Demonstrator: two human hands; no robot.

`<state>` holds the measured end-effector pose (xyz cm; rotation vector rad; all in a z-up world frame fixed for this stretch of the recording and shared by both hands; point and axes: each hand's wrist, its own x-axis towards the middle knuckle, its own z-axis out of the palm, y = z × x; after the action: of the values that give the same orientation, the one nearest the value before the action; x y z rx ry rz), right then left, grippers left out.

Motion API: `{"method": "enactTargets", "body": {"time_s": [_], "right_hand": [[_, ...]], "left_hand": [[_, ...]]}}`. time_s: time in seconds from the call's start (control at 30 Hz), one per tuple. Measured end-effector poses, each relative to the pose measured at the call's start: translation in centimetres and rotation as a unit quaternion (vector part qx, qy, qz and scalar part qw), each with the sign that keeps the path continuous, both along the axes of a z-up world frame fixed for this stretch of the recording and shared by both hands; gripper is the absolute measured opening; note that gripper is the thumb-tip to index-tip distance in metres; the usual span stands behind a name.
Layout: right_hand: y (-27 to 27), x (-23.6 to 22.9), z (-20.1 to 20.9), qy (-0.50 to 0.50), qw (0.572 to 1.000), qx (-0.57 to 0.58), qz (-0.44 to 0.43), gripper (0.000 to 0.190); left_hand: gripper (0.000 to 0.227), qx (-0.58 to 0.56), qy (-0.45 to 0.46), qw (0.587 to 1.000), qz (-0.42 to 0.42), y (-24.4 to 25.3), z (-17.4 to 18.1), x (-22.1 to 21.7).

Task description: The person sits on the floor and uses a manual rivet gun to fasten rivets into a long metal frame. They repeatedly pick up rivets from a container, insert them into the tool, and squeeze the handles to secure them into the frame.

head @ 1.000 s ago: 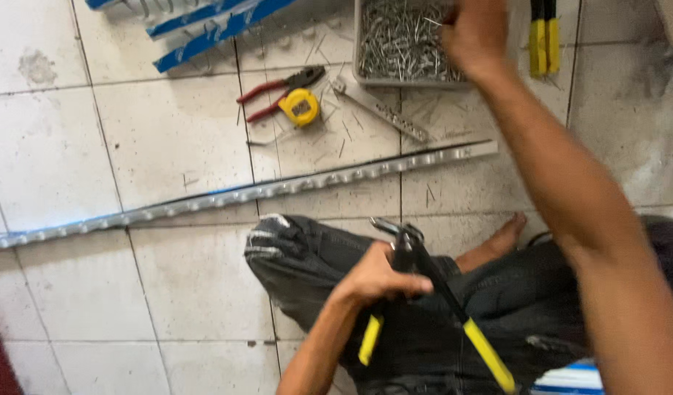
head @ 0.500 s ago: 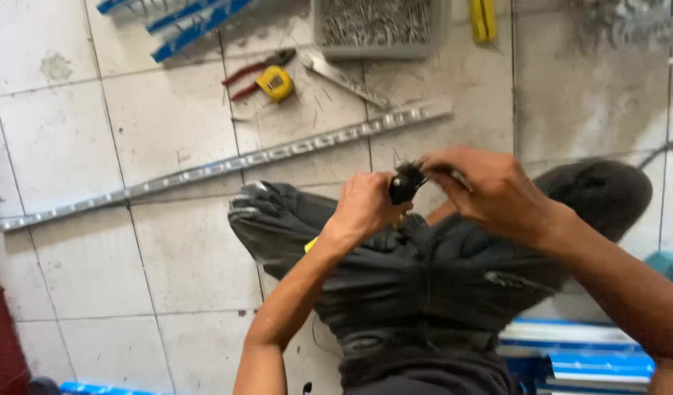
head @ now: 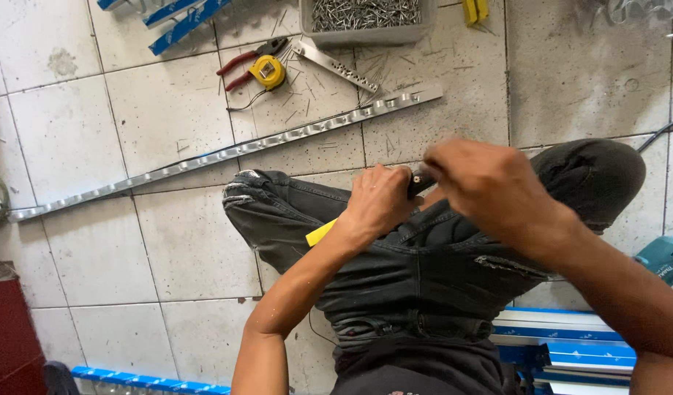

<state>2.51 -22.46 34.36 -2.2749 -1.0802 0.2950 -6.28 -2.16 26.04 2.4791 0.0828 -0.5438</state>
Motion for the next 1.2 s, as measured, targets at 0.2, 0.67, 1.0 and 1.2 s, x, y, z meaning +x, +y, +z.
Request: {"method": "enactTargets", "body": {"time_s": [0.2, 0.67, 1.0, 1.2], "right_hand": [[-0.6, 1.9, -1.5, 0.121, 0.988, 0.086, 0.041, 0.093], [1.0, 1.6, -14.0, 0.290, 0.946, 0.106, -0.102, 0.024], [7.2, 4.4, -17.3, 0.227, 0.956, -0.176, -0.052, 0.042], [8.5, 5.4, -18.3, 0.267, 0.920, -0.274, -0.087, 0.052]], "left_hand": [[0.057, -0.164, -0.006, 0.985, 0.055, 3.2, 0.6, 0.4], [0.063, 0.016, -0.344, 0.931, 0.116, 12.2, -24.8, 6.0], [0.044, -0.045, -0.369, 0.918, 0.137, 12.3, -31.6, 6.5], [0.042, -0.049, -0.378, 0.913, 0.144, 12.5, -31.1, 7.1]]}}
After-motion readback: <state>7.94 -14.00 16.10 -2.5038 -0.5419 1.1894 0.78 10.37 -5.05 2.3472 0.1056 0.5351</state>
